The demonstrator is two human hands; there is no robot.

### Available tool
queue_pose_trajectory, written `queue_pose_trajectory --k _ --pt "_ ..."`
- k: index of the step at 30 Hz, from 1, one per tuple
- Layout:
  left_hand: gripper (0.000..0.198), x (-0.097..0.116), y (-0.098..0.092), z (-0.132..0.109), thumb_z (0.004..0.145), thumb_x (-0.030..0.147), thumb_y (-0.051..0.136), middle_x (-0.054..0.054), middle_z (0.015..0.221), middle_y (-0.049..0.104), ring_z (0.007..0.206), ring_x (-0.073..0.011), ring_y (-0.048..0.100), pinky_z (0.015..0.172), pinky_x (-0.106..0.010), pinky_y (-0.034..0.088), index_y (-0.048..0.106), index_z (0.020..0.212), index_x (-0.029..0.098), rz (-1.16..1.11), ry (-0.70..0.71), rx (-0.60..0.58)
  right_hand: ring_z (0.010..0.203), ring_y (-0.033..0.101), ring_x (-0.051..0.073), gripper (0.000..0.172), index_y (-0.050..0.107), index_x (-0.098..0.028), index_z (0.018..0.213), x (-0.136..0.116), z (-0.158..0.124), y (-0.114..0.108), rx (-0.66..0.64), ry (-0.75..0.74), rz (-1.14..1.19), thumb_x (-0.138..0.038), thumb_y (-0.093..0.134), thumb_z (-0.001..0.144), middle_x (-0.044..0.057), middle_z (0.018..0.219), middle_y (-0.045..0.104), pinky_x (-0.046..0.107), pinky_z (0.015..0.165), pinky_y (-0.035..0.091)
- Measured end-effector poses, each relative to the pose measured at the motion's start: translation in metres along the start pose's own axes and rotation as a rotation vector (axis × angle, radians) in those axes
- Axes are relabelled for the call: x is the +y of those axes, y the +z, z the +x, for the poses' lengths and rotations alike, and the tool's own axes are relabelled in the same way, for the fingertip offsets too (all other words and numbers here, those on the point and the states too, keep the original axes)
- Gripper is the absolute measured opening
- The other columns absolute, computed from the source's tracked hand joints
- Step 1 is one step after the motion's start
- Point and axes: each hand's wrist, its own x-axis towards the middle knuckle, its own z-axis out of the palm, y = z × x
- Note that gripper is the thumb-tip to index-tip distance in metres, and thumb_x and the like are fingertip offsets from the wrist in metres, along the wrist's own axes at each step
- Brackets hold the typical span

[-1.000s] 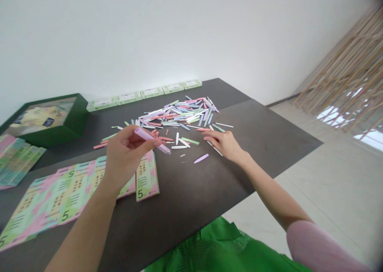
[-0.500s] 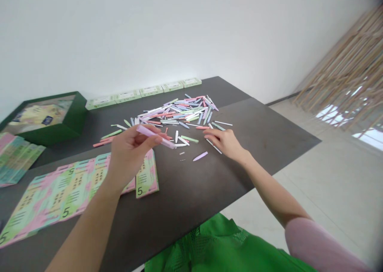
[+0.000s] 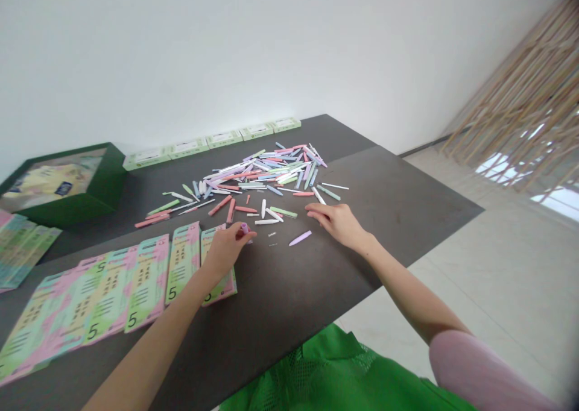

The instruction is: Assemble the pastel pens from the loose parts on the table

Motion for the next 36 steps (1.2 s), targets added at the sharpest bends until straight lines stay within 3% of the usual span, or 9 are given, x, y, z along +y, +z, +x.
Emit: queue_pose_trajectory --k 6,11,15,21,26,29,32,36 --pt "0.026 0.013 -0.003 0.000 0.090 0.038 0.061 -0.005 0.101 0.066 0.087 -0.0175 0.065 0.080 -0.038 0.057 0.063 0.102 0.015 -0.121 0.011 0.060 0.068 0.067 0.013 0.034 0.067 -0.015 0.109 -0.005 -0.004 0.001 0.030 0.019 0.010 -0.039 0.045 0.099 0.005 0.089 0.074 0.029 0.071 0.052" --pt "0.020 0.044 -0.042 -0.012 0.081 0.036 0.071 -0.001 0.082 0.073 0.080 -0.0184 0.069 0.079 -0.035 0.057 0.066 0.083 0.017 -0.399 0.079 0.238 0.070 0.070 0.016 0.033 0.072 -0.020 0.105 -0.008 -0.005 -0.013 0.109 0.019 -0.006 -0.036 0.044 0.098 0.006 0.097 0.076 0.025 0.069 0.049" --pt "0.015 0.070 -0.078 -0.029 0.075 0.034 0.073 -0.001 0.078 0.077 0.073 -0.0176 0.072 0.071 -0.028 0.058 0.067 0.077 0.020 -0.630 0.179 0.244 0.065 0.068 0.015 0.035 0.072 -0.020 0.105 -0.007 -0.005 -0.019 0.142 0.017 -0.003 -0.037 0.042 0.099 0.007 0.094 0.076 0.024 0.067 0.048" --pt "0.009 0.085 -0.098 -0.046 0.077 0.026 0.074 0.003 0.070 0.074 0.068 -0.0166 0.073 0.063 -0.026 0.061 0.066 0.077 0.022 -0.819 0.284 0.298 0.068 0.069 0.016 0.032 0.072 -0.020 0.105 -0.011 -0.004 -0.017 0.141 0.029 0.012 -0.034 0.045 0.097 0.007 0.093 0.076 0.025 0.068 0.048" --pt "0.017 0.091 -0.100 -0.048 0.079 0.036 0.075 0.004 0.066 0.072 0.065 -0.0190 0.074 0.062 -0.030 0.064 0.065 0.080 0.021 -0.916 0.325 0.294 0.067 0.068 0.014 0.030 0.073 -0.020 0.104 -0.012 0.003 -0.018 0.066 0.064 -0.003 -0.033 0.047 0.097 0.006 0.103 0.075 0.025 0.070 0.049" --pt "0.020 0.092 -0.099 -0.046 0.078 0.037 0.075 0.003 0.063 0.071 0.058 -0.0180 0.072 0.056 -0.029 0.063 0.066 0.079 0.020 -0.936 0.333 0.294 0.066 0.066 0.013 0.032 0.069 -0.016 0.110 -0.006 0.013 -0.019 -0.004 0.109 -0.027 -0.034 0.045 0.099 0.006 0.094 0.074 0.028 0.073 0.050" --pt "0.018 0.089 -0.098 -0.045 0.078 0.036 0.075 0.004 0.057 0.069 0.046 -0.0148 0.066 0.045 -0.025 0.058 0.068 0.078 0.020 -0.928 0.342 0.321 0.078 0.066 0.013 0.032 0.063 -0.014 0.113 0.000 0.025 -0.020 -0.112 0.168 -0.072 -0.038 0.049 0.098 0.005 0.094 0.070 0.034 0.079 0.054" --pt "0.018 0.081 -0.097 -0.046 0.074 0.035 0.079 0.005 0.053 0.068 0.043 -0.0155 0.065 0.042 -0.025 0.057 0.069 0.076 0.020 -0.905 0.347 0.349 0.095 0.064 0.017 0.030 0.061 -0.014 0.112 0.007 0.036 -0.018 -0.295 0.258 -0.165 -0.038 0.056 0.095 0.007 0.109 0.064 0.038 0.084 0.055"
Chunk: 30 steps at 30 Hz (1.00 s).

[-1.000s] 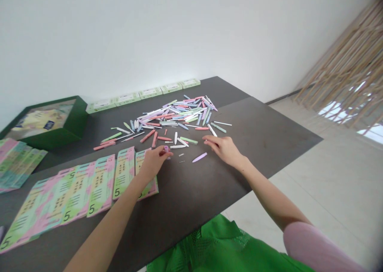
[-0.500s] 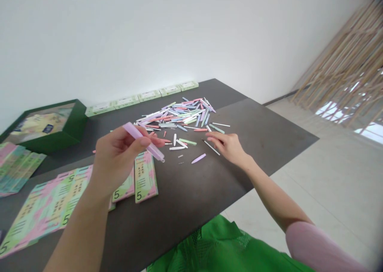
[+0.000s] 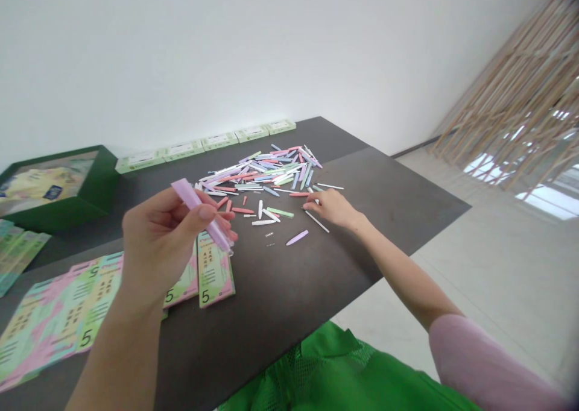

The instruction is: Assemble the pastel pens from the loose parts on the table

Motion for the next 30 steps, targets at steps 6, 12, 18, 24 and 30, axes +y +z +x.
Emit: queue_pose_trajectory --k 6,12,18,24,30 --pt "0.015 -0.007 -0.003 -0.007 0.075 0.030 0.077 0.005 0.054 0.068 0.044 -0.0148 0.066 0.042 -0.021 0.056 0.067 0.073 0.019 0.107 -0.093 0.009 0.102 0.061 0.019 0.032 0.059 -0.016 0.118 -0.004 0.015 0.004 -0.171 0.086 -0.138 -0.037 0.056 0.094 0.009 0.119 0.061 0.040 0.088 0.053" --pt "0.017 -0.015 0.000 -0.010 0.079 0.033 0.070 0.004 0.052 0.067 0.042 -0.0131 0.064 0.041 -0.019 0.052 0.065 0.070 0.019 0.249 -0.172 0.008 0.106 0.060 0.020 0.033 0.059 -0.017 0.119 -0.006 0.017 0.003 -0.256 0.100 -0.204 -0.038 0.056 0.094 0.009 0.122 0.060 0.042 0.091 0.052" --pt "0.027 -0.030 0.000 -0.021 0.083 0.044 0.063 0.001 0.056 0.069 0.050 -0.0142 0.066 0.049 -0.021 0.051 0.065 0.070 0.020 0.362 -0.208 -0.092 0.104 0.061 0.020 0.034 0.058 -0.016 0.121 0.007 0.015 0.017 -0.376 0.174 -0.203 -0.037 0.057 0.094 0.009 0.121 0.060 0.041 0.088 0.054" --pt "0.028 -0.036 0.004 -0.029 0.084 0.048 0.062 0.001 0.061 0.072 0.055 -0.0163 0.068 0.054 -0.024 0.051 0.065 0.075 0.022 0.419 -0.229 -0.152 0.104 0.061 0.019 0.032 0.059 -0.016 0.120 0.000 0.018 0.019 -0.326 0.101 -0.099 -0.035 0.057 0.094 0.010 0.121 0.060 0.039 0.088 0.054" --pt "0.023 -0.036 0.006 -0.032 0.082 0.044 0.065 0.002 0.062 0.072 0.056 -0.0156 0.068 0.055 -0.023 0.052 0.068 0.074 0.023 0.450 -0.227 -0.170 0.058 0.060 0.008 0.036 0.053 -0.012 0.110 -0.042 0.012 -0.031 0.015 -0.054 0.181 -0.033 0.024 0.105 0.003 0.076 0.064 0.023 0.059 0.051"
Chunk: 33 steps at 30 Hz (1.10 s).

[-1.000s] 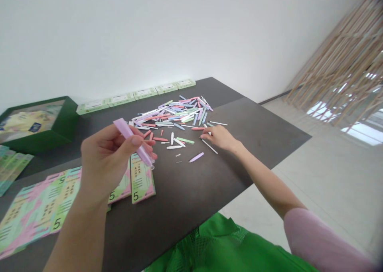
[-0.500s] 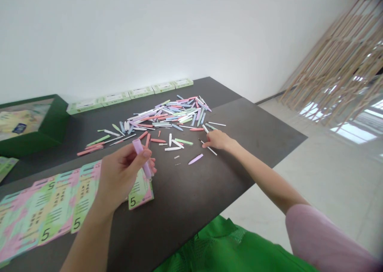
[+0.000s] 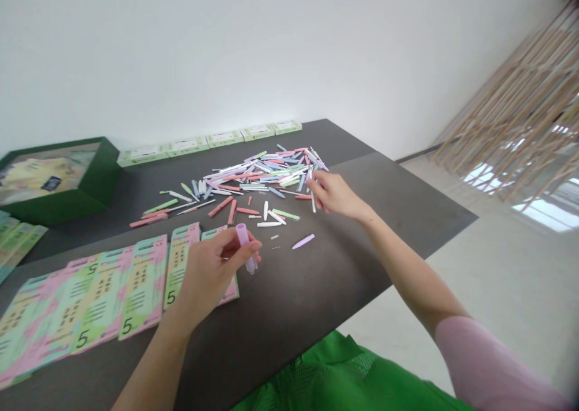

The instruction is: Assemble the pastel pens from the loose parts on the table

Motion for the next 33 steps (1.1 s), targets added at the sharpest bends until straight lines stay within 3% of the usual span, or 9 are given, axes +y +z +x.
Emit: queue_pose_trajectory --k 3,5,7,10,14,21,25,30,33 --pt "0.019 0.000 0.000 0.000 0.081 0.041 0.066 0.004 0.064 0.073 0.058 -0.0141 0.068 0.058 -0.022 0.052 0.068 0.074 0.023 0.015 0.006 0.024 0.044 0.053 0.004 0.042 0.040 -0.019 0.114 -0.048 -0.010 -0.011 0.173 -0.132 0.176 -0.040 0.005 0.104 -0.004 0.067 0.060 0.015 0.045 0.041" --pt "0.017 0.002 0.000 -0.001 0.080 0.039 0.066 0.005 0.065 0.073 0.061 -0.0135 0.069 0.057 -0.020 0.052 0.068 0.073 0.023 0.023 0.012 0.039 0.038 0.049 0.002 0.027 0.039 -0.021 0.102 -0.077 -0.017 -0.010 0.295 -0.385 0.503 -0.039 0.018 0.104 -0.009 0.057 0.053 0.012 0.040 0.036" --pt "0.014 0.005 -0.001 -0.002 0.079 0.037 0.067 0.006 0.066 0.074 0.062 -0.0129 0.070 0.056 -0.019 0.051 0.069 0.073 0.024 0.033 0.023 0.050 0.035 0.046 0.001 0.018 0.036 -0.022 0.096 -0.098 -0.022 -0.006 0.366 -0.578 0.681 -0.036 0.028 0.102 -0.012 0.054 0.049 0.010 0.038 0.033" --pt "0.012 0.010 -0.002 -0.004 0.075 0.035 0.071 0.008 0.062 0.071 0.057 -0.0111 0.067 0.053 -0.017 0.049 0.069 0.069 0.025 0.067 0.052 0.069 0.041 0.047 0.000 0.012 0.035 -0.021 0.092 -0.115 -0.027 0.001 0.430 -0.720 0.722 -0.031 0.036 0.098 -0.010 0.063 0.051 0.011 0.043 0.037" --pt "0.016 0.014 -0.006 -0.007 0.073 0.035 0.074 0.010 0.057 0.067 0.051 -0.0086 0.062 0.052 -0.017 0.044 0.067 0.063 0.025 0.117 0.101 0.106 0.047 0.046 -0.001 0.012 0.030 -0.023 0.085 -0.123 -0.032 0.002 0.482 -0.719 0.615 -0.027 0.030 0.096 -0.008 0.075 0.052 0.011 0.048 0.039" --pt "0.030 0.018 -0.008 -0.007 0.083 0.047 0.062 0.008 0.053 0.066 0.046 -0.0100 0.059 0.048 -0.020 0.041 0.063 0.062 0.024 0.297 0.238 0.137 0.045 0.039 0.000 0.013 0.030 -0.023 0.084 -0.130 -0.036 -0.003 0.464 -0.776 0.615 -0.023 0.029 0.098 -0.009 0.068 0.049 0.011 0.051 0.040" --pt "0.041 0.017 -0.009 -0.005 0.085 0.053 0.056 0.007 0.048 0.063 0.042 -0.0098 0.057 0.046 -0.021 0.037 0.060 0.058 0.022 0.363 0.275 0.161 0.051 0.042 0.004 0.013 0.033 -0.022 0.088 -0.128 -0.032 0.001 0.480 -0.727 0.385 -0.026 0.027 0.098 -0.005 0.067 0.049 0.015 0.051 0.036" --pt "0.036 0.018 -0.013 -0.008 0.087 0.048 0.058 0.009 0.049 0.063 0.041 -0.0069 0.057 0.047 -0.019 0.035 0.061 0.062 0.022 0.395 0.337 0.188 0.063 0.053 0.012 0.024 0.039 -0.018 0.099 -0.127 -0.027 0.007 0.262 -0.612 0.159 -0.034 0.022 0.099 0.001 0.069 0.051 0.021 0.054 0.035" --pt "0.036 0.020 -0.014 -0.009 0.087 0.046 0.059 0.010 0.048 0.061 0.040 -0.0054 0.054 0.046 -0.017 0.034 0.059 0.060 0.022 0.398 0.353 0.203 0.058 0.049 0.012 0.031 0.043 -0.015 0.109 -0.126 -0.028 0.009 0.130 -0.586 0.100 -0.037 0.022 0.100 0.002 0.071 0.052 0.021 0.052 0.031"
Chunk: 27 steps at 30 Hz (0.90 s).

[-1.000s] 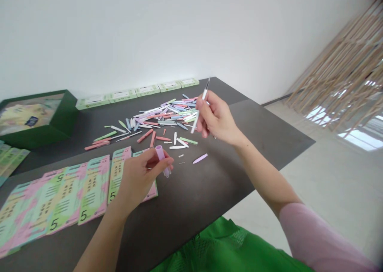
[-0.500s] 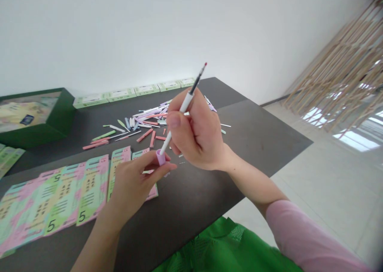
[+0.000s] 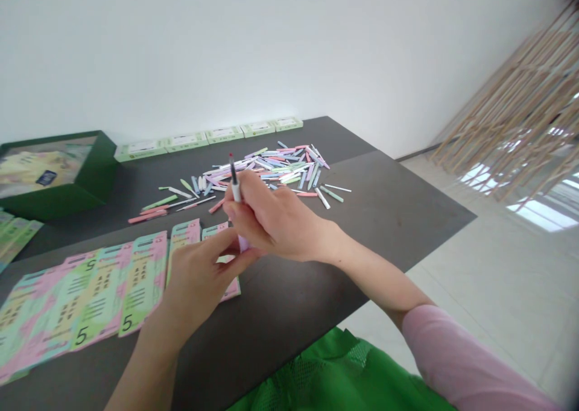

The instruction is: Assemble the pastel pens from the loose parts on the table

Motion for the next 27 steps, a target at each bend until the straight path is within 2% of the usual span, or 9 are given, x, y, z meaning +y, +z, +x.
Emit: queue_pose_trajectory --k 4,8,13,15,17,20,23,27 --pt "0.030 -0.001 -0.001 -0.002 0.084 0.038 0.063 0.011 0.047 0.060 0.040 -0.0045 0.053 0.044 -0.018 0.030 0.058 0.059 0.022 -0.021 -0.032 0.001 0.051 0.039 0.010 0.037 0.048 -0.016 0.115 0.003 -0.006 0.003 -0.079 -0.009 -0.050 -0.039 0.023 0.102 -0.002 0.065 0.049 0.021 0.050 0.024" --pt "0.027 -0.004 -0.001 -0.003 0.088 0.032 0.056 0.012 0.052 0.064 0.045 -0.0052 0.058 0.048 -0.017 0.036 0.060 0.063 0.024 -0.074 -0.074 -0.022 0.049 0.030 0.011 0.039 0.055 -0.017 0.112 0.006 -0.010 0.004 -0.071 -0.012 -0.141 -0.039 0.024 0.102 -0.004 0.058 0.045 0.024 0.050 0.018" --pt "0.026 -0.007 -0.001 -0.002 0.092 0.040 0.050 0.011 0.061 0.070 0.051 -0.0086 0.061 0.049 -0.020 0.039 0.064 0.075 0.026 -0.143 -0.100 -0.066 0.049 0.030 0.010 0.044 0.058 -0.017 0.114 0.007 -0.016 -0.006 -0.111 0.025 -0.207 -0.043 0.025 0.102 -0.004 0.060 0.048 0.024 0.053 0.016" --pt "0.029 -0.008 0.000 -0.003 0.094 0.044 0.045 0.009 0.067 0.072 0.054 -0.0101 0.063 0.048 -0.021 0.040 0.064 0.080 0.027 -0.166 -0.112 -0.095 0.050 0.032 0.009 0.046 0.057 -0.016 0.119 0.010 -0.019 -0.012 -0.044 0.050 -0.134 -0.045 0.026 0.102 -0.004 0.060 0.047 0.023 0.054 0.019" --pt "0.032 -0.009 0.001 -0.003 0.096 0.045 0.040 0.006 0.072 0.073 0.058 -0.0117 0.065 0.050 -0.023 0.041 0.063 0.083 0.026 -0.177 -0.125 -0.111 0.049 0.033 0.008 0.046 0.055 -0.014 0.122 0.012 -0.021 -0.018 0.077 0.048 -0.032 -0.045 0.028 0.102 -0.006 0.059 0.044 0.022 0.055 0.022" --pt "0.031 -0.009 0.001 -0.002 0.095 0.042 0.042 0.005 0.066 0.069 0.058 -0.0120 0.063 0.055 -0.023 0.042 0.060 0.079 0.024 -0.152 -0.136 -0.105 0.046 0.032 0.005 0.039 0.058 -0.015 0.108 0.011 -0.018 -0.027 0.205 0.006 0.098 -0.046 0.035 0.101 -0.009 0.055 0.041 0.020 0.054 0.025" --pt "0.024 -0.006 -0.002 0.000 0.093 0.035 0.045 0.007 0.058 0.061 0.054 -0.0100 0.058 0.057 -0.022 0.041 0.057 0.077 0.022 -0.104 -0.134 -0.080 0.044 0.031 0.004 0.032 0.059 -0.019 0.095 0.004 -0.008 -0.035 0.185 -0.033 0.145 -0.048 0.045 0.097 -0.011 0.051 0.040 0.020 0.053 0.027" --pt "0.023 -0.003 -0.002 0.000 0.092 0.032 0.044 0.008 0.054 0.056 0.049 -0.0089 0.053 0.052 -0.021 0.037 0.056 0.076 0.022 -0.045 -0.108 -0.026 0.047 0.036 0.004 0.023 0.060 -0.019 0.094 -0.006 0.006 -0.041 0.151 -0.039 0.076 -0.038 0.048 0.098 -0.010 0.054 0.046 0.021 0.057 0.030"
